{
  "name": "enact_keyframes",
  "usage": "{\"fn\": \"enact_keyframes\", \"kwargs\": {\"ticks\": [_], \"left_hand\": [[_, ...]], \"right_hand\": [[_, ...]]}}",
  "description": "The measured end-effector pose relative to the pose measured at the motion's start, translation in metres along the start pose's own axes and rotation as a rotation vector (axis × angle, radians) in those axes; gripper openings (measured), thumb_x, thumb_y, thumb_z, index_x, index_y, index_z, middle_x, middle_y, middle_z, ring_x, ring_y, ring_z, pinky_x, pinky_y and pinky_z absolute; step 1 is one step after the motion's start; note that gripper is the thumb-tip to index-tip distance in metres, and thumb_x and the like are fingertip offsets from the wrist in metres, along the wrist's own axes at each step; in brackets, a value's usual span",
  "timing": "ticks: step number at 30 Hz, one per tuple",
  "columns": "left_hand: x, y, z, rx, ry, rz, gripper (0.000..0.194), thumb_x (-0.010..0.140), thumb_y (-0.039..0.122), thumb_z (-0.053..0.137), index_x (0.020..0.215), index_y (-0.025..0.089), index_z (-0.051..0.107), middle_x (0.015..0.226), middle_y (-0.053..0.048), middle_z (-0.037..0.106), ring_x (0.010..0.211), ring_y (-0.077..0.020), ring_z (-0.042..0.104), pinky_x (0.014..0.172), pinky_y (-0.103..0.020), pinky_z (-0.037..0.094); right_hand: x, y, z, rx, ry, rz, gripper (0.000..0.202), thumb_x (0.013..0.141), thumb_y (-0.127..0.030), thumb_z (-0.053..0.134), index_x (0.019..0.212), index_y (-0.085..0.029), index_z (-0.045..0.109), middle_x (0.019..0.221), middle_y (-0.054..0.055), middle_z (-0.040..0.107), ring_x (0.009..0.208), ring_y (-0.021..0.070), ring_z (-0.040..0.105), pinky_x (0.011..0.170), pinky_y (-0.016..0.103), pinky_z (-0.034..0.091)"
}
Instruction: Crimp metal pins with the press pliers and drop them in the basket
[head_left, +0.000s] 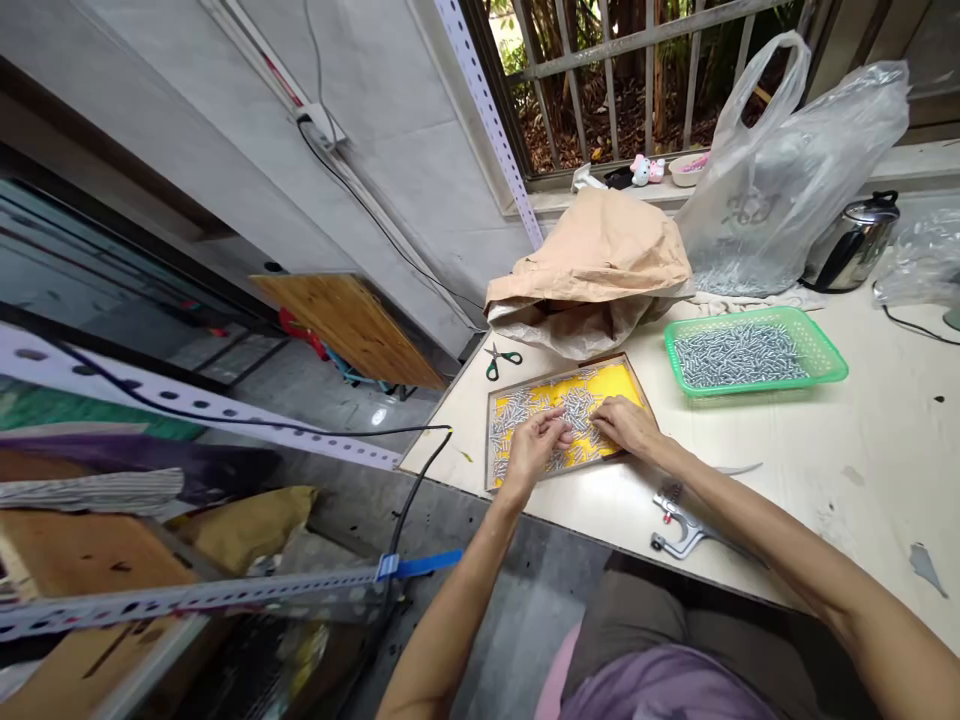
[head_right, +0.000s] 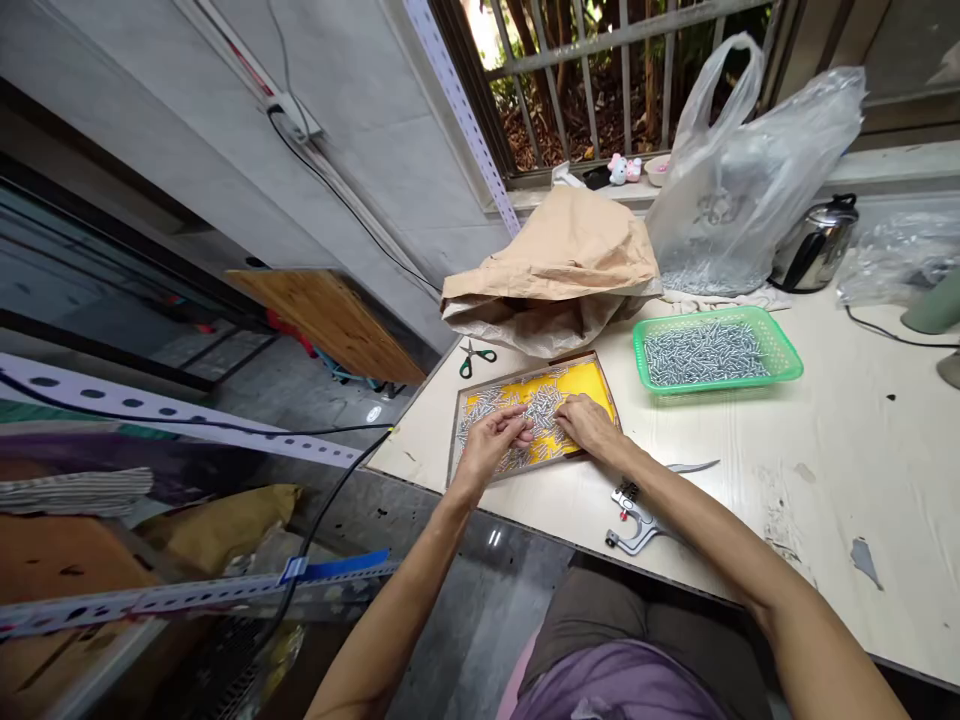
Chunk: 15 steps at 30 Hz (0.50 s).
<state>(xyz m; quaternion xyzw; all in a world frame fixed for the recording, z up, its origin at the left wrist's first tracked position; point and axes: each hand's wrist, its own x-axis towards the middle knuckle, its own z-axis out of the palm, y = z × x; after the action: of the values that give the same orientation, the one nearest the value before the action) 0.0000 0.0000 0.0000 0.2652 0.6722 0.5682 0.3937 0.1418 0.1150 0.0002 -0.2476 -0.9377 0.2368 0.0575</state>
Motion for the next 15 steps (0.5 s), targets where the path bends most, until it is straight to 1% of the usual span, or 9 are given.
{"fn": "enact_keyframes", "kwargs": {"ticks": [3,5,7,9,12,15], "left_hand": [[-0.002,0.0,-0.003,-0.058,0.003,-0.034,0.035,0.067,0.031,0.076,0.091,0.011,0.06,0.067,-0.001,0.068,0.051,-0.0087,0.062,0.052,-0.02,0.052],[-0.004,-0.001,-0.006,-0.08,0.036,-0.043,0.036,0.066,0.032,0.077,0.087,0.013,0.055,0.065,0.001,0.067,0.049,-0.0082,0.061,0.051,-0.019,0.052],[-0.005,-0.003,-0.008,-0.096,0.066,-0.051,0.037,0.066,0.032,0.077,0.083,0.015,0.05,0.065,0.001,0.066,0.048,-0.0083,0.061,0.049,-0.019,0.051],[-0.005,-0.005,-0.009,-0.106,0.078,-0.062,0.037,0.067,0.031,0.076,0.083,0.016,0.047,0.066,0.001,0.067,0.049,-0.0085,0.062,0.049,-0.018,0.05],[-0.005,-0.006,-0.008,-0.128,0.088,-0.092,0.036,0.069,0.026,0.075,0.088,0.016,0.048,0.066,0.0,0.069,0.049,-0.0088,0.062,0.049,-0.018,0.05],[-0.004,-0.004,-0.006,-0.175,0.079,-0.146,0.032,0.07,0.022,0.076,0.088,0.014,0.051,0.068,-0.003,0.07,0.051,-0.0091,0.063,0.05,-0.018,0.051]], "right_hand": [[0.013,-0.012,0.01,-0.021,0.004,0.032,0.018,0.089,-0.026,0.056,0.09,-0.015,0.07,0.098,0.012,0.067,0.099,0.0224,0.059,0.083,0.03,0.044],[0.02,-0.018,0.017,-0.033,0.006,0.057,0.015,0.086,-0.022,0.058,0.089,-0.013,0.07,0.1,0.015,0.066,0.099,0.0252,0.058,0.081,0.032,0.044],[0.023,-0.02,0.022,-0.036,0.011,0.075,0.015,0.086,-0.016,0.055,0.09,-0.012,0.069,0.1,0.017,0.066,0.099,0.026,0.059,0.081,0.033,0.044],[0.022,-0.018,0.025,-0.03,0.024,0.087,0.019,0.087,-0.013,0.05,0.091,-0.012,0.068,0.101,0.018,0.066,0.097,0.0262,0.059,0.08,0.034,0.043],[0.015,-0.008,0.024,-0.006,0.047,0.097,0.021,0.088,-0.012,0.045,0.092,-0.012,0.066,0.096,0.018,0.066,0.091,0.0249,0.059,0.077,0.033,0.043],[0.009,0.002,0.02,0.039,0.052,0.064,0.02,0.09,-0.014,0.045,0.094,-0.014,0.065,0.086,0.01,0.066,0.079,0.019,0.06,0.072,0.029,0.043]]}}
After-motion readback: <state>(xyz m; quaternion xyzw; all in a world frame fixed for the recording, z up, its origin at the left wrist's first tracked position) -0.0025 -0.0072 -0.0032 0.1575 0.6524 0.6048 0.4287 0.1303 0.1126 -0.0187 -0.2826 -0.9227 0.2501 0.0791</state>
